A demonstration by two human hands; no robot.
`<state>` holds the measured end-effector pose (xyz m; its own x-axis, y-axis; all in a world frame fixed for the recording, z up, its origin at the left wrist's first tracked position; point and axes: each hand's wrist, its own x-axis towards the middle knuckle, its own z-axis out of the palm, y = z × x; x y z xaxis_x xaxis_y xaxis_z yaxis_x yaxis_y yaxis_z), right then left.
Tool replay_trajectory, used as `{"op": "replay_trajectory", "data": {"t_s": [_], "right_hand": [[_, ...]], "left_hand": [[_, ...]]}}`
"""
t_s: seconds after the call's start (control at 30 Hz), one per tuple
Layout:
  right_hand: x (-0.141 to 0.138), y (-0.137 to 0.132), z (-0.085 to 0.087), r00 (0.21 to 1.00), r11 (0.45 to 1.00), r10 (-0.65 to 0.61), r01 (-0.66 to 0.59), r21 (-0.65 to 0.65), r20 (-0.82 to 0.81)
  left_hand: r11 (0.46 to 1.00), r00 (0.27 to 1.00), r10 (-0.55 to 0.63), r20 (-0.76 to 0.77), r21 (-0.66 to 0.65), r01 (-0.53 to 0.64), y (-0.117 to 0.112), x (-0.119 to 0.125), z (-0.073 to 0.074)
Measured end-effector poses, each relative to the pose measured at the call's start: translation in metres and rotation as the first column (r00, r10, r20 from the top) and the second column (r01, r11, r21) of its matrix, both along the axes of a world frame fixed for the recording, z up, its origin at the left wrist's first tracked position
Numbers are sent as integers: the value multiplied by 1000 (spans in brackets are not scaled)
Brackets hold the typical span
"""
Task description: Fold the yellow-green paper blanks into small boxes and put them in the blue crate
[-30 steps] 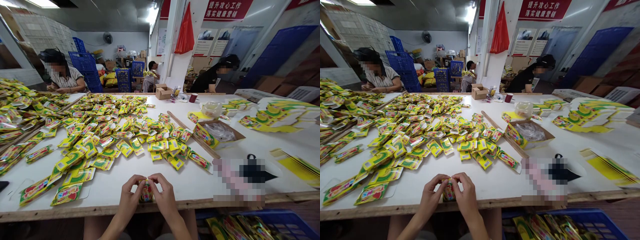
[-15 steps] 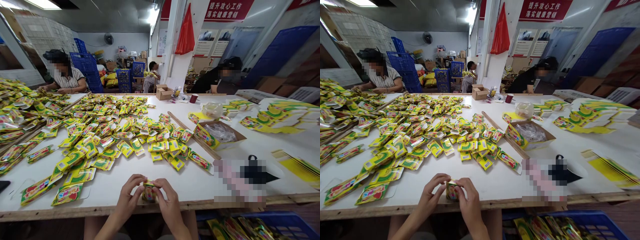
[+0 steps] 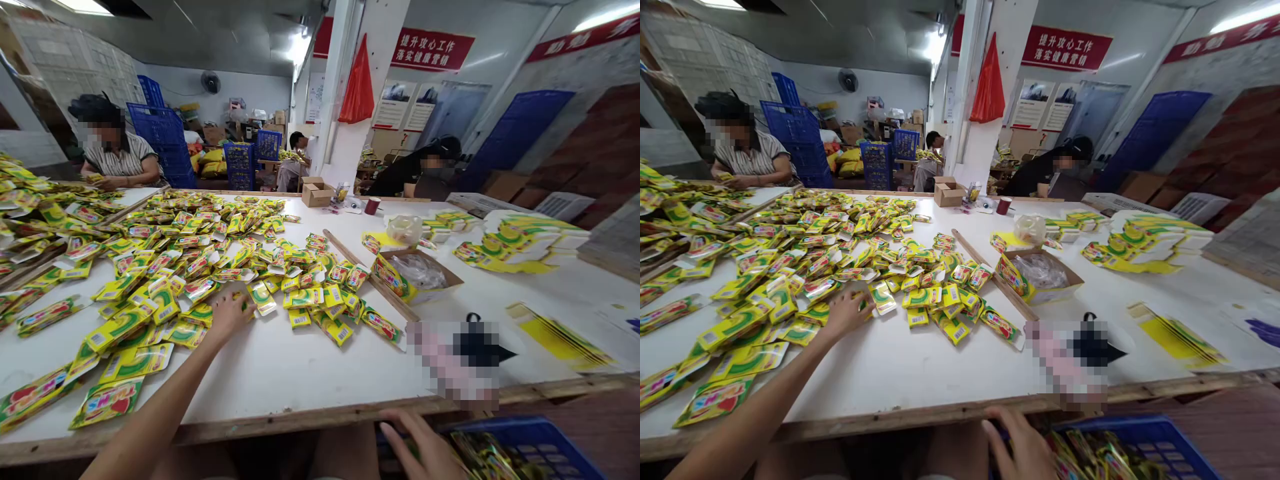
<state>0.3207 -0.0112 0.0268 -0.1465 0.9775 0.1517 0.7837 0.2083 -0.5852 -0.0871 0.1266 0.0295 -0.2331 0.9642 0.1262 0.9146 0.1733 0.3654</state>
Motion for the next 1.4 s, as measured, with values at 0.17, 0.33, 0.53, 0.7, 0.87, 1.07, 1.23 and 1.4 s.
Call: {"op": "replay_trajectory", "data": {"t_s": [0.17, 0.33, 0.53, 0.7, 0.87, 1.07, 1.23, 1.4], "right_hand": [[-84, 11, 7, 972, 981, 149, -168, -95, -180], [-128, 24, 8, 913, 970, 157, -214, -114, -377], [-183, 35, -21, 668, 955, 26, -236, -178, -743], [-196, 33, -23, 576, 975, 1, -181, -126, -818], [-186, 37, -17, 643, 962, 73, -248, -116, -763], [-182, 49, -7, 746, 940, 213, -333, -76, -632], [-186, 58, 3, 810, 947, 286, -320, 22, -512], [-190, 55, -5, 750, 978, 188, -200, 54, -634]], "left_hand": [[978, 977, -209, 37, -2, 210, -57, 25, -13], [942, 857, -332, 395, 186, 279, -103, 47, -15], [937, 255, -339, 906, 348, 11, -114, 71, -4], [951, 268, -304, 914, 308, 26, -119, 78, -15], [955, 297, -294, 908, 267, 130, -123, 63, -23], [954, 333, -286, 899, 235, 185, -122, 49, -24], [954, 368, -291, 883, 238, 184, -120, 51, -24], [948, 317, -318, 894, 300, 103, -121, 60, -20]]}}
